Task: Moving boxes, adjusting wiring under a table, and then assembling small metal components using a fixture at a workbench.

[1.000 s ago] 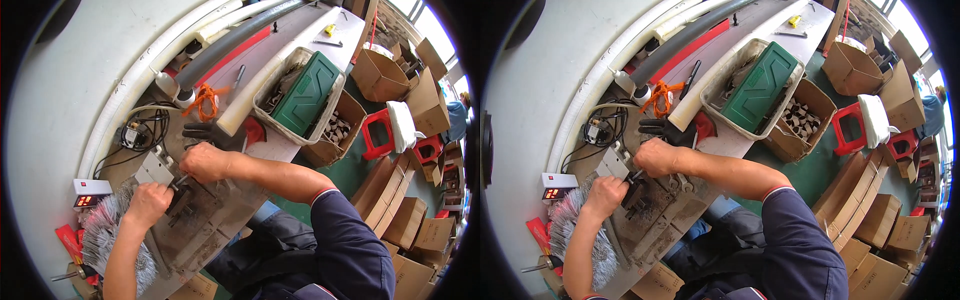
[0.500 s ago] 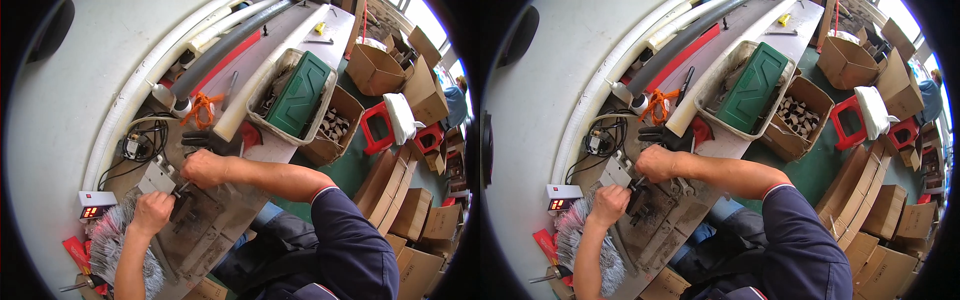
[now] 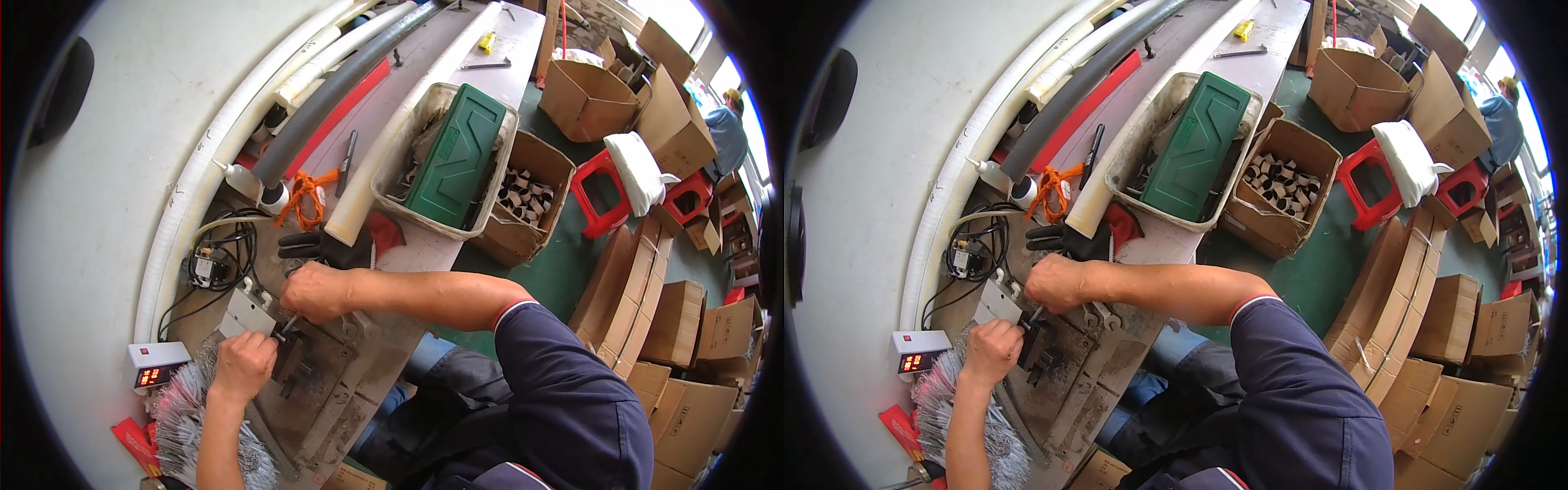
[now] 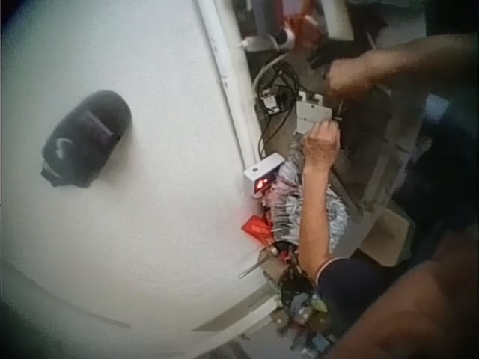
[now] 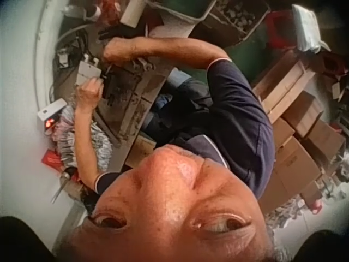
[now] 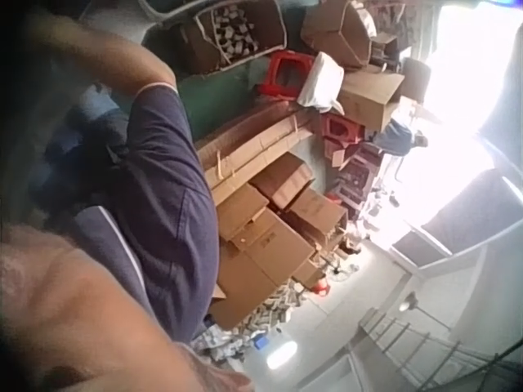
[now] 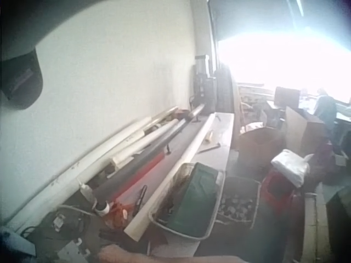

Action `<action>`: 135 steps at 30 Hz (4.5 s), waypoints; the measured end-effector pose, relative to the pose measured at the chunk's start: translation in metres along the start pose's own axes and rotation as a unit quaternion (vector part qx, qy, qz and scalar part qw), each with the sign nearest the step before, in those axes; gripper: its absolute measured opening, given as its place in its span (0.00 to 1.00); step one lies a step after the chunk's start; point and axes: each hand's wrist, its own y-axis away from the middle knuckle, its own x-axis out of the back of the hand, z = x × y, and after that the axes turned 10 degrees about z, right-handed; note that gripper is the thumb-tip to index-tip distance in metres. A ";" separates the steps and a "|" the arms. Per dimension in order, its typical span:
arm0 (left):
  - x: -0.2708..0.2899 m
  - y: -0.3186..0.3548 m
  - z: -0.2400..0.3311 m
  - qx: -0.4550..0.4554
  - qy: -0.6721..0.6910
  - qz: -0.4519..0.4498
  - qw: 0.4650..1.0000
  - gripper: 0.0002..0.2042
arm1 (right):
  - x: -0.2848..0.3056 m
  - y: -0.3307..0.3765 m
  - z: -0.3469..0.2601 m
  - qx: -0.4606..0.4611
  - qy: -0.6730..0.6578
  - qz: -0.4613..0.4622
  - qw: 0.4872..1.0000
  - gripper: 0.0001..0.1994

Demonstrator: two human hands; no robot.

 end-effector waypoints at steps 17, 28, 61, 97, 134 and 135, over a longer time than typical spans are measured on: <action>0.012 0.037 0.002 0.106 0.026 -0.042 0.993 0.10 | 0.013 -0.008 -0.012 -0.007 0.004 -0.066 0.998 0.06; 0.002 0.052 0.014 0.192 0.067 0.045 0.978 0.09 | 0.020 -0.009 -0.013 -0.002 -0.013 -0.064 0.998 0.05; 0.006 0.051 0.023 0.329 0.135 -0.084 0.931 0.14 | -0.004 -0.008 -0.022 -0.044 -0.099 -0.053 0.993 0.06; -0.022 0.093 0.060 0.550 0.312 0.136 0.763 0.17 | 0.000 -0.015 -0.032 -0.033 -0.088 -0.033 0.995 0.05; -0.021 0.088 0.049 0.569 0.758 0.152 0.282 0.24 | -0.029 -0.002 -0.024 -0.104 -0.085 0.011 0.991 0.09; -0.021 0.087 0.048 0.571 0.753 0.152 0.289 0.24 | -0.028 -0.001 -0.024 -0.115 -0.088 0.014 0.989 0.09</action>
